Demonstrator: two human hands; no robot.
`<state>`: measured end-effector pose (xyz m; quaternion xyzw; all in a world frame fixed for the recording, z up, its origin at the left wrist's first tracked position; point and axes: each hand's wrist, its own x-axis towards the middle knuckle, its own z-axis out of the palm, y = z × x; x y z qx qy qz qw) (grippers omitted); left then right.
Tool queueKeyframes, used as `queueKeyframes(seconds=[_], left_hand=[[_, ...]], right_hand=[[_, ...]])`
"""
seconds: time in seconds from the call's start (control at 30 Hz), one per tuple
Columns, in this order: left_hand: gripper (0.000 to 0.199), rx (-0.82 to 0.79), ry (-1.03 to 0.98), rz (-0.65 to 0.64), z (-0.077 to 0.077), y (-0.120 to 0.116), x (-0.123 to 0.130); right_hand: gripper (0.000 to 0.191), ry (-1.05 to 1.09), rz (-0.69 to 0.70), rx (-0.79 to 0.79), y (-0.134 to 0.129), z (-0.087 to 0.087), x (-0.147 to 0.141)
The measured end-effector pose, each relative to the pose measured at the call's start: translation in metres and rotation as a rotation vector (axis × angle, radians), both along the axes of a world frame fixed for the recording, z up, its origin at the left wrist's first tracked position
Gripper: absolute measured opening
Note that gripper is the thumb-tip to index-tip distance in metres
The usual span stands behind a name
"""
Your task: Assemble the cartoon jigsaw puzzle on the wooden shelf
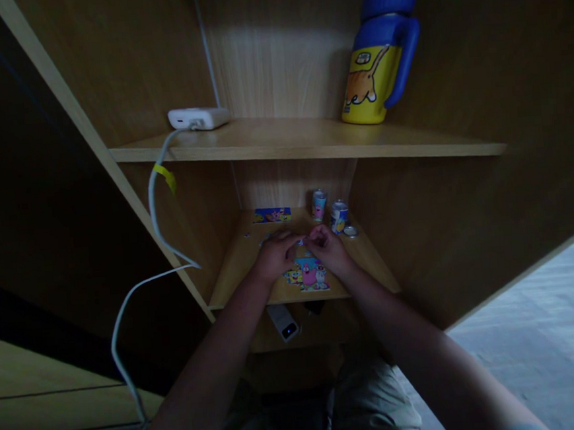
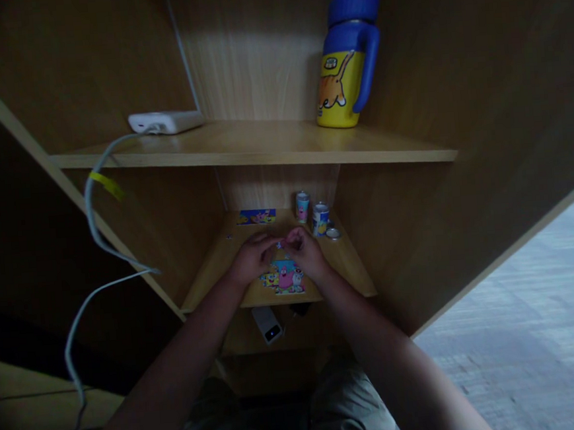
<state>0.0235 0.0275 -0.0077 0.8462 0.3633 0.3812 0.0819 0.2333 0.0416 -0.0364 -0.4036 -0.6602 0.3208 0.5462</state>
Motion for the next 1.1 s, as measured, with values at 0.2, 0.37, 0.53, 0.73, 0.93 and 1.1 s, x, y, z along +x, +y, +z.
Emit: queueKeyframes(seconds=[0.2, 0.37, 0.53, 0.73, 0.93, 1.1], left_hand=[[0.033, -0.042, -0.035, 0.073, -0.005, 0.006, -0.005], [0.023, -0.106, -0.030, 0.070, -0.006, 0.008, -0.005], [0.021, -0.145, -0.045, 0.081, -0.002, 0.008, -0.006], [0.010, -0.175, -0.047, 0.120, -0.001, 0.007, -0.006], [0.011, -0.175, -0.047, 0.115, -0.001, 0.006, -0.006], [0.012, -0.190, -0.048, 0.129, -0.002, 0.007, -0.006]], right_hand=[[0.036, 0.070, 0.038, 0.001, 0.008, 0.002, -0.019], [0.039, 0.103, 0.027, -0.016, 0.006, -0.006, -0.019], [0.038, 0.013, -0.003, 0.000, 0.007, -0.007, -0.018], [0.032, -0.035, 0.050, -0.015, 0.006, -0.007, -0.018], [0.024, -0.102, 0.040, 0.027, 0.004, -0.007, -0.018], [0.025, -0.135, 0.031, 0.026, 0.003, -0.005, -0.017]])
